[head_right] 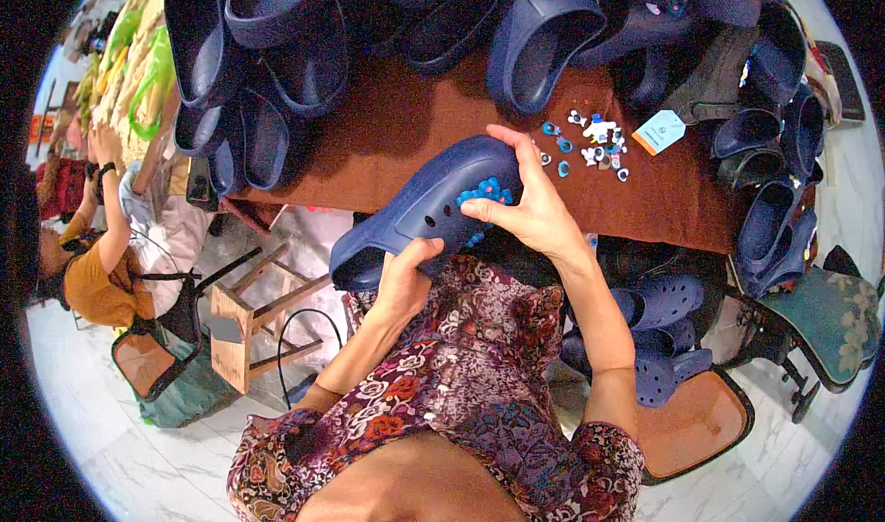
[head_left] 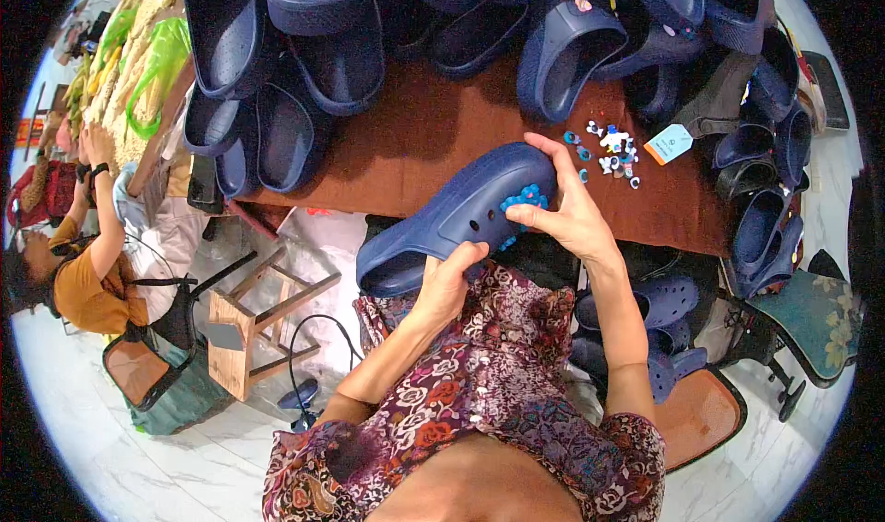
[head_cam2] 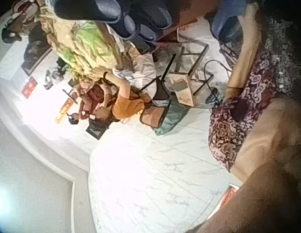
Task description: Attaching decorative charms to the holes of foam clogs.
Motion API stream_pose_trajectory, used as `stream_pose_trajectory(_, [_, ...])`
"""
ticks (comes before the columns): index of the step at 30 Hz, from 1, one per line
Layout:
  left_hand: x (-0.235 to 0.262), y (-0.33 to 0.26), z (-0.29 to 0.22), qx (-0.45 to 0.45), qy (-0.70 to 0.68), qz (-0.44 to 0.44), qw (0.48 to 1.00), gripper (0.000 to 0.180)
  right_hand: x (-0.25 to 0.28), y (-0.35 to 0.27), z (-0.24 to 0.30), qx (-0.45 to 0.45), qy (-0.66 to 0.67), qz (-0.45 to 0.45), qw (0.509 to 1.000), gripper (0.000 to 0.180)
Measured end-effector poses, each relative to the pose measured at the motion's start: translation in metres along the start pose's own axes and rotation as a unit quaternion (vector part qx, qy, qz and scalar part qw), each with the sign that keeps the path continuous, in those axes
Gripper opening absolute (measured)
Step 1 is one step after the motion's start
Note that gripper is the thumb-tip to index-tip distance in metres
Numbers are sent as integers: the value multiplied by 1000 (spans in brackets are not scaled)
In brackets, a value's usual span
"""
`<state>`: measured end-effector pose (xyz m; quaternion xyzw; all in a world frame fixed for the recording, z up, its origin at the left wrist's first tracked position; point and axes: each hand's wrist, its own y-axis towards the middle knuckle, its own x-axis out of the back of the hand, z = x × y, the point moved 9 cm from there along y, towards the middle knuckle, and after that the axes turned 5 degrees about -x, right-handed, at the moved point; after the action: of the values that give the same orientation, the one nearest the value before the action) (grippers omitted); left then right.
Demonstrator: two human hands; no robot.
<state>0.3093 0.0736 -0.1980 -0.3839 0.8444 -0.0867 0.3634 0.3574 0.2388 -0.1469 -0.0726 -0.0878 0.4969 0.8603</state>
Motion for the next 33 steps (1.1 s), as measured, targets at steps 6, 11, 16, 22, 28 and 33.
stream_pose_trajectory(6, [-2, -3, -4, -10, 1, -4, 1000, 51, -2, -1, -3, -33, 40, 15, 999, 97])
stream_pose_trajectory(11, [-6, -8, -7, -33, 75, 5, 997, 43, 1, -2, -14, -64, 62, 30, 996, 102])
stream_pose_trajectory(16, [-4, -10, -6, -49, 85, -10, 995, 42, -5, -6, -20, -89, 87, 44, 991, 104])
stream_pose_trajectory(22, [-8, -1, -4, 10, -20, -15, 1000, 38, 13, -23, 14, 75, -58, -167, 981, 82])
stream_pose_trajectory(28, [-14, -3, -4, 24, -52, -7, 998, 39, -2, -37, 47, 181, -292, -167, 924, 20])
stream_pose_trajectory(33, [-12, -4, -1, 17, -41, -11, 999, 39, 3, -38, 36, 163, -267, -166, 935, 21])
